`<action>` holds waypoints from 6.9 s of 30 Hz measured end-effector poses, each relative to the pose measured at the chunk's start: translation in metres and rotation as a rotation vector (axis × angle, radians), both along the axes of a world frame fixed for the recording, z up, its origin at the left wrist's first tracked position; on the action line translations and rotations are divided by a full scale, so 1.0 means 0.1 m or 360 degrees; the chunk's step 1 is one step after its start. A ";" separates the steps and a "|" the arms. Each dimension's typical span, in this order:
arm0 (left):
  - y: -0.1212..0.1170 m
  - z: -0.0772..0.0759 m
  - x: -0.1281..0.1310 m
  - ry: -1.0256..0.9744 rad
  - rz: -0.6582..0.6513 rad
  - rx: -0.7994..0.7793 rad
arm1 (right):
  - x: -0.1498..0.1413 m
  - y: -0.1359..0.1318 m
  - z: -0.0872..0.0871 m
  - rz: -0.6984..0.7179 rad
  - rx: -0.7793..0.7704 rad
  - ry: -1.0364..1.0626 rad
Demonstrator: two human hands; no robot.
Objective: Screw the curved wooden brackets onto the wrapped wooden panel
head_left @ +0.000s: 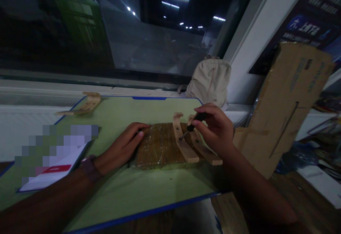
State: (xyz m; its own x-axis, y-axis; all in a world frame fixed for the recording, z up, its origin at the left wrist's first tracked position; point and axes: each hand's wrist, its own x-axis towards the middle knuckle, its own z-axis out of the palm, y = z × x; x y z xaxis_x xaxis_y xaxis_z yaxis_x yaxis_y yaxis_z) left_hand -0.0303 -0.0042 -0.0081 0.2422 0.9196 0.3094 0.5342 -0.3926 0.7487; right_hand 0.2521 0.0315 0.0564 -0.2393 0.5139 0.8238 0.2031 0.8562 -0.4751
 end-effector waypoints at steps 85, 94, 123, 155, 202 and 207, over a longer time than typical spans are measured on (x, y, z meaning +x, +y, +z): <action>0.02 0.02 0.04 -0.0090 -0.0050 0.0094 | -0.04 -0.14 0.11 0.0061 -0.0109 -0.0214; 0.02 0.02 0.03 -0.0064 -0.0031 0.0085 | -0.01 -0.02 0.10 -0.0066 -0.0198 0.0181; -0.02 0.07 0.03 -0.0008 0.0001 -0.0026 | -0.01 0.08 -0.05 0.0059 -0.0300 0.0214; 0.00 0.07 0.05 -0.0028 0.0000 0.0057 | -0.02 -0.02 -0.01 0.0391 -0.0234 0.0074; 0.02 0.03 0.03 -0.0021 0.0018 0.0007 | 0.06 0.03 -0.01 0.0052 -0.0190 -0.0031; 0.02 -0.01 0.02 -0.0038 -0.0016 0.0015 | 0.05 0.00 0.03 0.0116 -0.0026 -0.0262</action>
State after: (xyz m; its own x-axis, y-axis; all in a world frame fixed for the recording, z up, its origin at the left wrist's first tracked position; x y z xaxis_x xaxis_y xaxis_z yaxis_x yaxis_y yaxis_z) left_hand -0.0284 -0.0021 -0.0088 0.2437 0.9143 0.3235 0.5125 -0.4046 0.7574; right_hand 0.2568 0.0318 0.0594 -0.4073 0.5032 0.7622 0.2167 0.8639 -0.4546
